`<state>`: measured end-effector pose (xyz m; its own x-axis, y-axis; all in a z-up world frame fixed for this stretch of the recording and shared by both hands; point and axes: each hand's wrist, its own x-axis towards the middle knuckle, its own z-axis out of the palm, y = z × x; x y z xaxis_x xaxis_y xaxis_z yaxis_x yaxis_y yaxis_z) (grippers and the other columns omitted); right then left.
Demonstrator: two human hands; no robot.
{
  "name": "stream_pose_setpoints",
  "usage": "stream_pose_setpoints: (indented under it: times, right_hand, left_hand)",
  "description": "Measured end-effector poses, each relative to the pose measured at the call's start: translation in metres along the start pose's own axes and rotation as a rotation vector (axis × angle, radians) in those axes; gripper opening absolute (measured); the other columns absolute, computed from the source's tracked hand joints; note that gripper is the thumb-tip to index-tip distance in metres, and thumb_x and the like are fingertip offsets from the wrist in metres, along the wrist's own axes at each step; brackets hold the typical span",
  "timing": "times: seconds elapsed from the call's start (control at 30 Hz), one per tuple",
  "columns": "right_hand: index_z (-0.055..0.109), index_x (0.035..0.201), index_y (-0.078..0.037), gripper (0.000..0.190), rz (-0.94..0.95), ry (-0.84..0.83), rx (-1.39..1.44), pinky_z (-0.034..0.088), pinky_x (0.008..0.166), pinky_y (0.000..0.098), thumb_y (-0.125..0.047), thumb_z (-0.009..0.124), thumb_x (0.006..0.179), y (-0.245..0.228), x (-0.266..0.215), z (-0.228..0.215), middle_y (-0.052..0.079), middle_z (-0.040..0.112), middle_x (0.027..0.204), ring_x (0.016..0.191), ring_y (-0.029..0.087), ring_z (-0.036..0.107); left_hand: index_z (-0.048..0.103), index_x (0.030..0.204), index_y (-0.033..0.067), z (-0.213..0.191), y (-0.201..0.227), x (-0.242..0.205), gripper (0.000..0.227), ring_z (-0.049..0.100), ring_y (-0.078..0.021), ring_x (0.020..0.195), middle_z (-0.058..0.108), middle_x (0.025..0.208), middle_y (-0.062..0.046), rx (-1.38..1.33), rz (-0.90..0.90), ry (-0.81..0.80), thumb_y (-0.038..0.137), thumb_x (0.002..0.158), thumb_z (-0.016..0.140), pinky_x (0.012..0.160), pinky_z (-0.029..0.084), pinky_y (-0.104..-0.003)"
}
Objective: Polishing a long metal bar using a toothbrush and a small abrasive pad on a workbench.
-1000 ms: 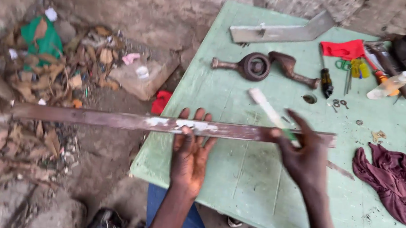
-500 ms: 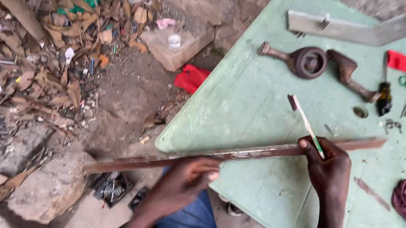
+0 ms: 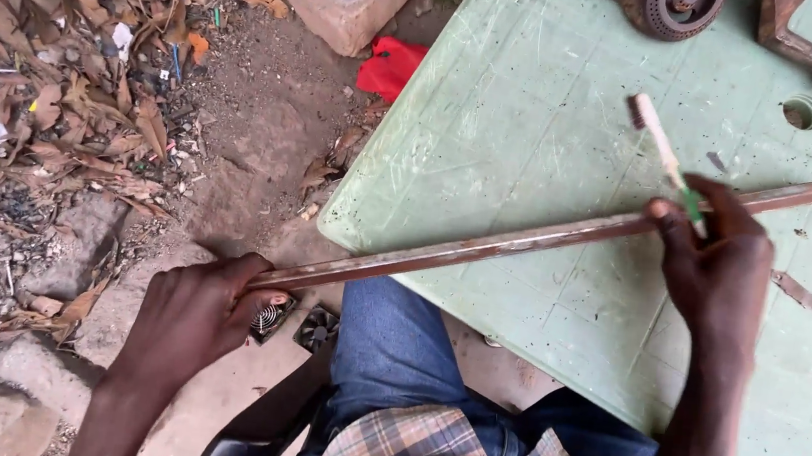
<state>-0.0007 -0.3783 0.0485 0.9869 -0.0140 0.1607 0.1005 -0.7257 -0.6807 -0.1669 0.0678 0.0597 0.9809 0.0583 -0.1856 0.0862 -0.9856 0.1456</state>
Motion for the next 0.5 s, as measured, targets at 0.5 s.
stream_pose_setpoints:
  times: [0.5]
  right_hand:
    - [0.059,0.145,-0.031,0.077,-0.554,-0.195,-0.358,0.037,0.038,0.0376,0.003,0.057,0.077,-0.116,-0.150,0.072,-0.004,0.043,0.065,0.046,0.014,0.047]
  left_hand:
    - [0.068,0.104,0.0236,0.024,0.041,0.019,0.031,0.067,-0.0303,0.074,0.068,0.088,-0.001,0.110,0.134,0.287,0.052,0.100,0.058,0.059,0.052,-0.043]
